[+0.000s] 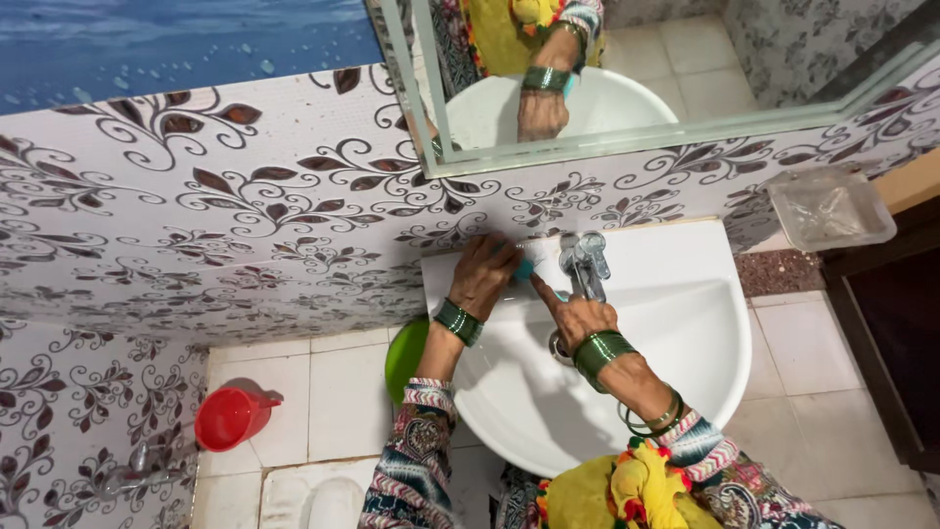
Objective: The person cleans a sink by hand using a toothbrush, scrubbing around the base of the faucet and the edges of the drain.
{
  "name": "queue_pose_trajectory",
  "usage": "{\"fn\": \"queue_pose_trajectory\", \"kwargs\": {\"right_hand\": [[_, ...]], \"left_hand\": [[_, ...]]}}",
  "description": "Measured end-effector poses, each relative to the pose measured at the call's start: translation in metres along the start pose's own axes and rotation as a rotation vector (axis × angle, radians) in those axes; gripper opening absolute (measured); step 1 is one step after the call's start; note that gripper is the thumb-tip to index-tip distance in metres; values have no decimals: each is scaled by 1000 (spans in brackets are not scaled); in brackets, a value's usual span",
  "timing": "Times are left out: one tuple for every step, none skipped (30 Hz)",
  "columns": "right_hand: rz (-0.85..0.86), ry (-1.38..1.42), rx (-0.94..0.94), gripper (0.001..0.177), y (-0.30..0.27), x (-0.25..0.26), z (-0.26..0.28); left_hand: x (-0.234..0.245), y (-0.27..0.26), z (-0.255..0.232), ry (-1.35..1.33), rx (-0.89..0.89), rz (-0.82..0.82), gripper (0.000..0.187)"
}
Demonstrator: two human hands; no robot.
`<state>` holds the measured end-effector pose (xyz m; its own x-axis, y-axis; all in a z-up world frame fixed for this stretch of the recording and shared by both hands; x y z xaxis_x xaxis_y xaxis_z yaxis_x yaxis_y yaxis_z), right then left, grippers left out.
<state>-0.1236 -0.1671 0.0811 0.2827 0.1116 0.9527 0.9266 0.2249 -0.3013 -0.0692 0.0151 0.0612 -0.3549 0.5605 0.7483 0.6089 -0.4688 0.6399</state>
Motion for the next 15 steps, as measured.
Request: {"fn": "queue_pose_trajectory", "kwargs": {"right_hand": [[-54, 43, 22, 91, -4, -5, -3], [-47, 47, 18, 91, -14, -12, -6], [4, 85, 37, 85, -28, -19, -10], [41, 120, 55, 79, -34, -20, -14], [35, 121, 50, 79, -40, -21, -16], [22, 155, 66, 78, -44, -20, -16], [9, 190, 83, 77, -44, -18, -16], [11, 194, 80, 77, -40, -18, -17], [-18, 174, 71, 84, -30, -16, -18], [-45, 156, 60, 92, -24, -17, -19], [-40, 161, 55, 92, -17, -20, -13], [14, 138, 0, 96, -4, -21, -9], [67, 117, -55, 100, 5, -22, -8], [68, 119, -58, 100, 1, -26, -9], [-6, 143, -30, 95, -6, -30, -10]], "left_hand": [[-2, -3, -1, 9, -13, 34, 29], [-3, -10, -5, 2, -12, 40, 29], [-2, -19, -11, -9, -57, 62, 27], [-2, -21, -15, -13, -110, 75, 25], [-1, -24, -20, -13, -117, 72, 25], [1, -26, -25, 16, -114, 69, 26], [2, -24, -26, 45, -110, 65, 28], [1, -20, -23, 42, -111, 70, 28], [-2, -12, -15, -53, -87, 53, 25], [-5, -5, -10, -152, -62, 39, 23], [-6, -1, -5, -157, -63, 46, 23], [-9, 10, 3, -111, -105, 85, 24], [-10, 16, 7, -65, -146, 123, 26], [-11, 16, 6, -67, -150, 126, 26], [-14, 17, 6, -91, -110, 177, 27]]}}
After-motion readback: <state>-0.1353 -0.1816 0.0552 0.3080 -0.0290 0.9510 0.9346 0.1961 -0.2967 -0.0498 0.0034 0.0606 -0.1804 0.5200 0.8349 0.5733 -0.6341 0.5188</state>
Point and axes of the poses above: each hand's wrist, its own y-axis towards the middle knuckle, its own x-axis out of the back of the hand, z = x × y, the point moved 2 cm from there along y, towards the middle knuckle, and after that the axes turned 6 degrees about -y, right-handed, at the moved point
